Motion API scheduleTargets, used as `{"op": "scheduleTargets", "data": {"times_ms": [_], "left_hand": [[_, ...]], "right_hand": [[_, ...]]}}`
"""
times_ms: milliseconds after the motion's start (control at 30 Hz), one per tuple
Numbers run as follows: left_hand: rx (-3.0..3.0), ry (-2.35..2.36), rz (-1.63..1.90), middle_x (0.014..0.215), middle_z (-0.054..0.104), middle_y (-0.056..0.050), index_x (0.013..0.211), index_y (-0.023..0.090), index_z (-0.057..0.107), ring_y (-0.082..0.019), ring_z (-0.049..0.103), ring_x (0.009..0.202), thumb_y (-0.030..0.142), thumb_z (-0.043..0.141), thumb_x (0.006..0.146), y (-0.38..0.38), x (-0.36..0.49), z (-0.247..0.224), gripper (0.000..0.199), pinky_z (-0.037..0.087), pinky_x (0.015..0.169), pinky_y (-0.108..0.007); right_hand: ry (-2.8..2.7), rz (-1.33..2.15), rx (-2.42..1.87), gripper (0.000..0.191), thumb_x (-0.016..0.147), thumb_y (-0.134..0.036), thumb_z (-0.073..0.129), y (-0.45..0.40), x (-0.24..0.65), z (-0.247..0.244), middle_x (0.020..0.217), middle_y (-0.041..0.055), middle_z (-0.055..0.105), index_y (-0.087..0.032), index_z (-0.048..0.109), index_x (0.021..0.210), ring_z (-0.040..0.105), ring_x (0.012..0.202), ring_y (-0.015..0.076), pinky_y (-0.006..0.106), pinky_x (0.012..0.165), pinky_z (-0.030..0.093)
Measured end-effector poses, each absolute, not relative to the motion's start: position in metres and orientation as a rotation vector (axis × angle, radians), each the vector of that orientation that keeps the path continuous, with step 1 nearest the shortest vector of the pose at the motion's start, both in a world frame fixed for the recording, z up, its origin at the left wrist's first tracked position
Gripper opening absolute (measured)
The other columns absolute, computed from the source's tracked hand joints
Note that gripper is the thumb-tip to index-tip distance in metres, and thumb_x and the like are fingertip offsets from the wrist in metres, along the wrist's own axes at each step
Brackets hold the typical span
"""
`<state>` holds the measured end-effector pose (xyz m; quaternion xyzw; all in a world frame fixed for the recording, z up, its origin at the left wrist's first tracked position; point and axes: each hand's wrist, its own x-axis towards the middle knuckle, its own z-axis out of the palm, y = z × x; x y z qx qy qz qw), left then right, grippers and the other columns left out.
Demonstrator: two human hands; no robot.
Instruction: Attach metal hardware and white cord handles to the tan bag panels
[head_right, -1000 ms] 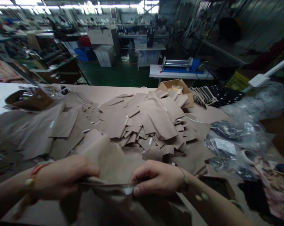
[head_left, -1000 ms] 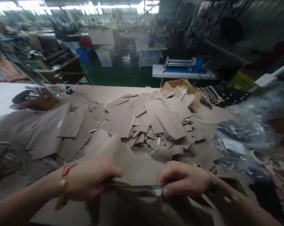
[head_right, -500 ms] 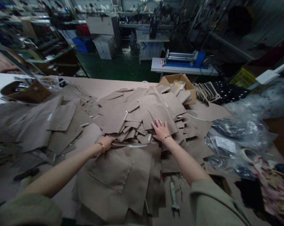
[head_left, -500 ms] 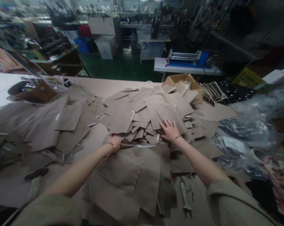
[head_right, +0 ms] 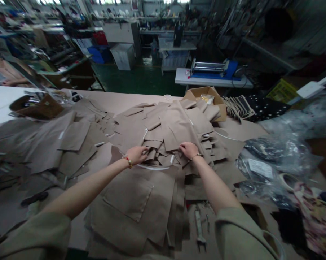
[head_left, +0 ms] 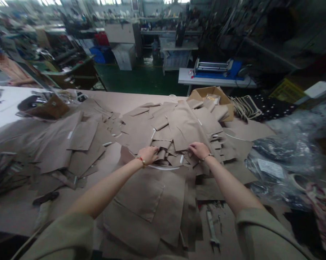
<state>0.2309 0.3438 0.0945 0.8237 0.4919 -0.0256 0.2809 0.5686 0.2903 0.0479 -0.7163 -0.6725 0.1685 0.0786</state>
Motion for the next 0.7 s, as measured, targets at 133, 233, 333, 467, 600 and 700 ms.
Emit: {"op": "scheduleTargets", "data": {"times_ms": [133, 233, 333, 467, 600, 700], "left_hand": [[1.584, 1.457, 0.303, 0.122, 0.068, -0.020, 0.134, 0.008, 0.056, -0.026, 0.065, 0.114, 0.043, 0.071, 0.088, 0.353, 0.322, 0.090, 0.059, 0.048, 0.095, -0.033], [1.400, 1.538, 0.411, 0.135, 0.058, -0.031, 0.137, -0.001, 0.049, -0.030, 0.059, 0.126, 0.041, 0.074, 0.087, 0.359, 0.388, 0.089, 0.070, 0.046, 0.097, -0.034], [1.345, 1.565, 0.468, 0.136, 0.057, -0.032, 0.131, 0.001, 0.054, -0.032, 0.061, 0.123, 0.031, 0.075, 0.085, 0.363, 0.431, 0.097, 0.059, 0.048, 0.096, -0.036], [1.321, 1.407, 0.653, 0.125, 0.069, -0.015, 0.123, 0.011, 0.062, -0.022, 0.068, 0.109, 0.028, 0.063, 0.091, 0.362, 0.417, 0.126, 0.037, 0.053, 0.089, -0.027], [0.997, 1.314, 0.822, 0.114, 0.072, -0.009, 0.128, 0.014, 0.059, -0.019, 0.070, 0.088, 0.032, 0.064, 0.087, 0.325, 0.297, 0.158, 0.045, 0.058, 0.076, -0.030], [0.755, 1.566, 0.722, 0.114, 0.073, -0.009, 0.134, 0.018, 0.054, -0.020, 0.072, 0.085, 0.031, 0.063, 0.088, 0.259, 0.179, 0.155, 0.049, 0.061, 0.077, -0.034]], "right_hand": [[-1.591, 0.087, -2.229, 0.043, 0.090, -0.034, 0.061, 0.278, 0.572, 0.053, 0.148, 0.0187, 0.049, -0.011, 0.067, 0.125, 0.044, 0.137, 0.0296, 0.041, 0.117, 0.031], [-1.212, 0.284, -2.352, 0.061, 0.086, -0.028, 0.059, 0.274, 0.591, 0.064, 0.144, 0.0226, 0.052, -0.005, 0.053, 0.142, 0.050, 0.131, 0.0316, 0.042, 0.112, 0.038], [-1.249, 0.573, -2.239, 0.045, 0.085, -0.025, 0.055, 0.265, 0.608, 0.079, 0.120, 0.0153, 0.068, -0.010, 0.065, 0.127, 0.063, 0.110, 0.0261, 0.035, 0.099, 0.048], [-1.497, 0.752, -1.672, 0.036, 0.090, -0.042, 0.057, 0.237, 0.594, 0.085, 0.132, 0.0127, 0.062, -0.016, 0.072, 0.109, 0.058, 0.124, 0.0238, 0.034, 0.108, 0.044], [-1.188, 0.740, -1.566, 0.049, 0.093, -0.052, 0.048, 0.210, 0.540, 0.063, 0.151, 0.0166, 0.043, -0.014, 0.066, 0.118, 0.041, 0.144, 0.0247, 0.039, 0.121, 0.032], [-1.041, 0.678, -1.683, 0.065, 0.082, -0.047, 0.061, 0.206, 0.493, 0.038, 0.155, 0.0193, 0.036, -0.012, 0.054, 0.137, 0.033, 0.148, 0.0269, 0.041, 0.124, 0.028]]}}
